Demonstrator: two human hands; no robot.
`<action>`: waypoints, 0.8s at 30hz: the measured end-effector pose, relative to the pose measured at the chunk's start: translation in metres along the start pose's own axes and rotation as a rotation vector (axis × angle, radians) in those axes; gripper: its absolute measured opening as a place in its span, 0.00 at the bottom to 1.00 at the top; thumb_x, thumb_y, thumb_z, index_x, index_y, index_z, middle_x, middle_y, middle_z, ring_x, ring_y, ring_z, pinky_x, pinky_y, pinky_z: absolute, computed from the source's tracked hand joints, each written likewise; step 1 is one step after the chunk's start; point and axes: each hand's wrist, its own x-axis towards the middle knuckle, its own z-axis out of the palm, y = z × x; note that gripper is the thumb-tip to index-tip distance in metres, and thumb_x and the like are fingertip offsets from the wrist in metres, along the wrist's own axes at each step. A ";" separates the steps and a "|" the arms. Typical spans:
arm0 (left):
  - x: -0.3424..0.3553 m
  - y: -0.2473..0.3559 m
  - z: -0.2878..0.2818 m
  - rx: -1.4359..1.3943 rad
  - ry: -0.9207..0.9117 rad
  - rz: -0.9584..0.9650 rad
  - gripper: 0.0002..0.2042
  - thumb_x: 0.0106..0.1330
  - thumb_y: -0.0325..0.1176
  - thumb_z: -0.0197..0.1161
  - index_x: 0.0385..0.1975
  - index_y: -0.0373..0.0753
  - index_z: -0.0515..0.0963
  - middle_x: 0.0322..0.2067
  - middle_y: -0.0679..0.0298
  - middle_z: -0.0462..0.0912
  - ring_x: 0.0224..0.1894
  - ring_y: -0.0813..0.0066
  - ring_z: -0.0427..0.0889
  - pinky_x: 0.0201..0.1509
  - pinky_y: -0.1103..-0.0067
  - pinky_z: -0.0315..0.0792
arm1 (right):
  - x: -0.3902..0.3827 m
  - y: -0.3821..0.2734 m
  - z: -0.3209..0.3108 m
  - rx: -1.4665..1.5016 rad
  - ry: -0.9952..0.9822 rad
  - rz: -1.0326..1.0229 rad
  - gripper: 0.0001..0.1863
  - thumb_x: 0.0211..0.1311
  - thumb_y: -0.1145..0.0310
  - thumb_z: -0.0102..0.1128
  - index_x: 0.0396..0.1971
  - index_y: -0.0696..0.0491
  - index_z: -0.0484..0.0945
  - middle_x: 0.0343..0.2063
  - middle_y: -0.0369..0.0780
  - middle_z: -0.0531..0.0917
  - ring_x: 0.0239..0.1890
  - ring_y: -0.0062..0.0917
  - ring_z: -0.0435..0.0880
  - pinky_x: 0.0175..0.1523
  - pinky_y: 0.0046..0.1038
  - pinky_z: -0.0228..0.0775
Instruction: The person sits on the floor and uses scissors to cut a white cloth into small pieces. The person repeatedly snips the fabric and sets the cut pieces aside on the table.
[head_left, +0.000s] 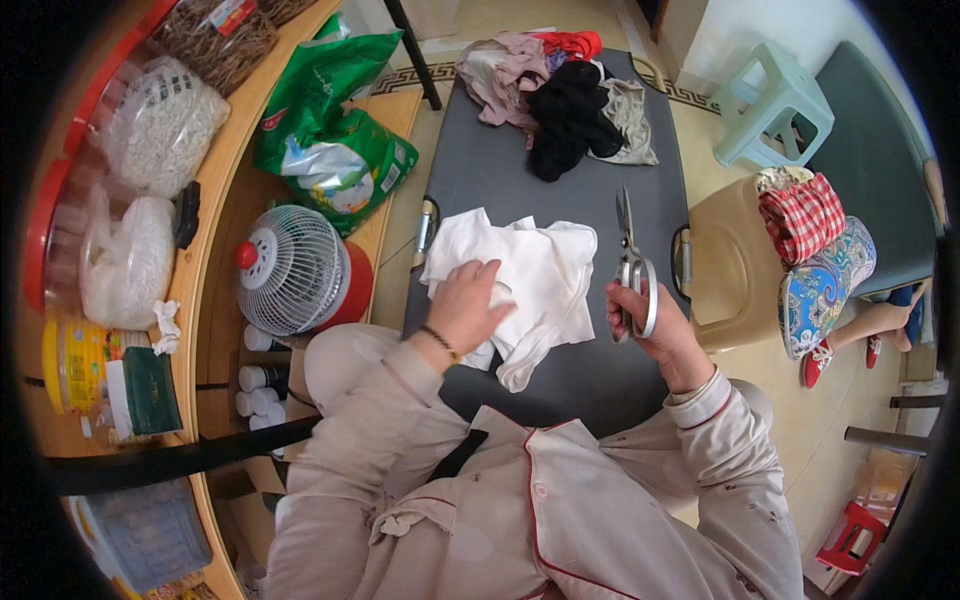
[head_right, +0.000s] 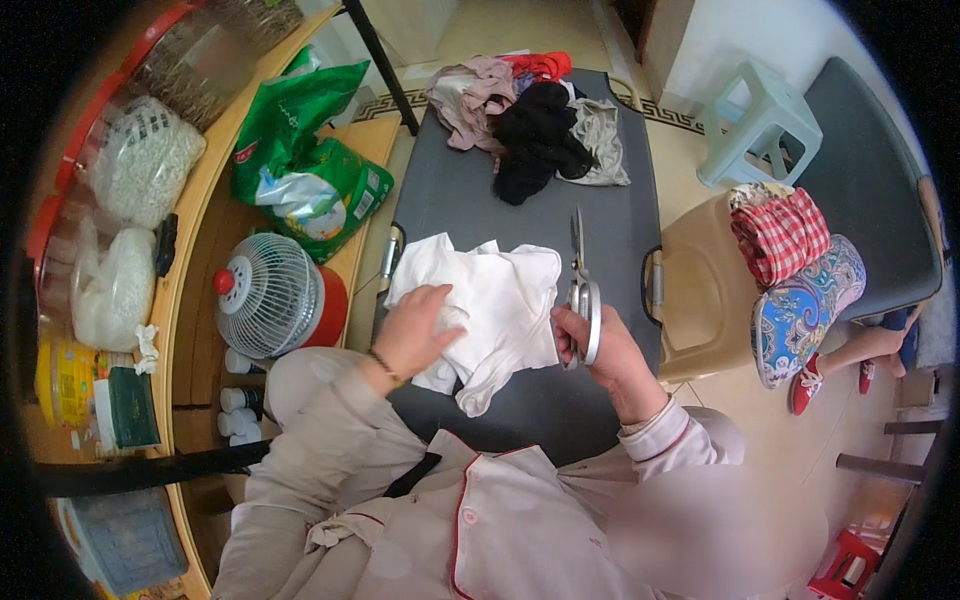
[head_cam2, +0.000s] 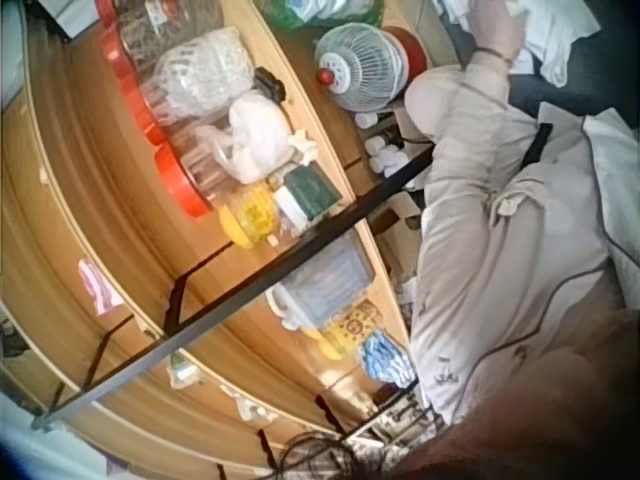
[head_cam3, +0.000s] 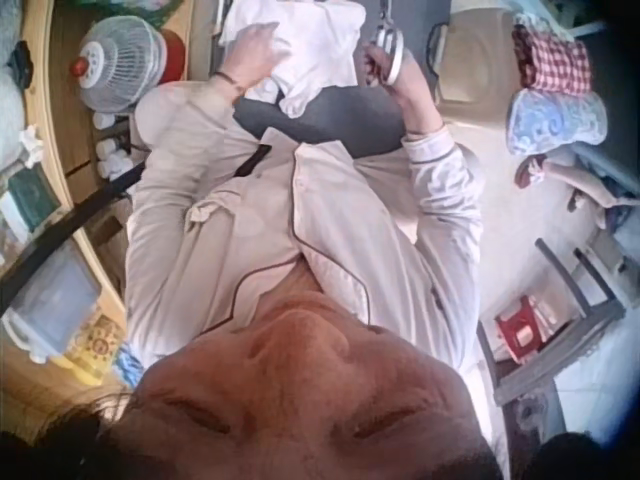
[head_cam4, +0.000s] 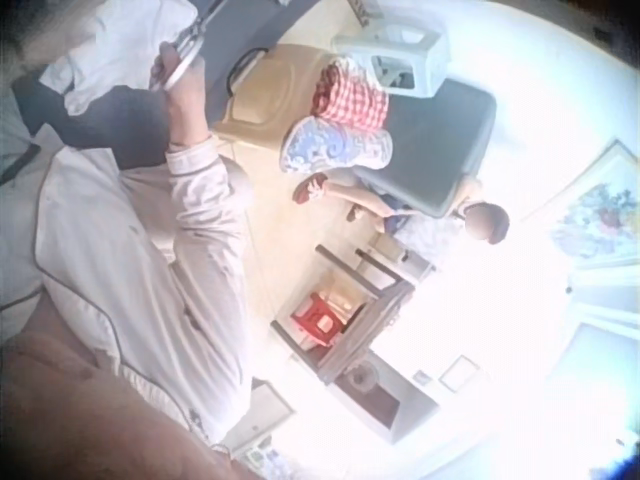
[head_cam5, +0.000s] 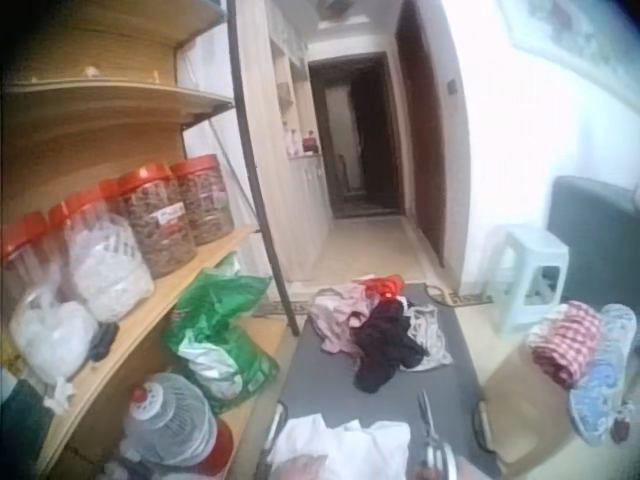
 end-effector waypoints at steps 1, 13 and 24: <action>0.002 0.000 0.021 0.235 0.101 0.056 0.19 0.60 0.32 0.58 0.53 0.44 0.70 0.40 0.59 0.79 0.43 0.61 0.78 0.45 0.70 0.72 | 0.001 0.000 0.000 0.011 -0.003 0.007 0.08 0.60 0.68 0.58 0.25 0.56 0.72 0.17 0.35 0.73 0.17 0.19 0.71 0.21 0.22 0.64; 0.096 -0.035 -0.054 -1.466 0.156 -0.305 0.08 0.63 0.26 0.48 0.36 0.36 0.76 0.35 0.66 0.78 0.37 0.78 0.76 0.42 0.81 0.72 | 0.009 0.002 0.000 -0.070 0.108 -0.074 0.11 0.57 0.66 0.59 0.22 0.57 0.73 0.17 0.35 0.74 0.16 0.18 0.71 0.22 0.20 0.63; 0.199 0.080 -0.261 -1.762 -0.396 0.456 0.14 0.67 0.32 0.44 0.39 0.29 0.74 0.38 0.50 0.81 0.41 0.60 0.81 0.52 0.67 0.74 | 0.015 -0.021 0.001 0.025 0.306 -0.377 0.15 0.58 0.64 0.60 0.36 0.59 0.69 0.25 0.38 0.78 0.22 0.18 0.76 0.24 0.18 0.66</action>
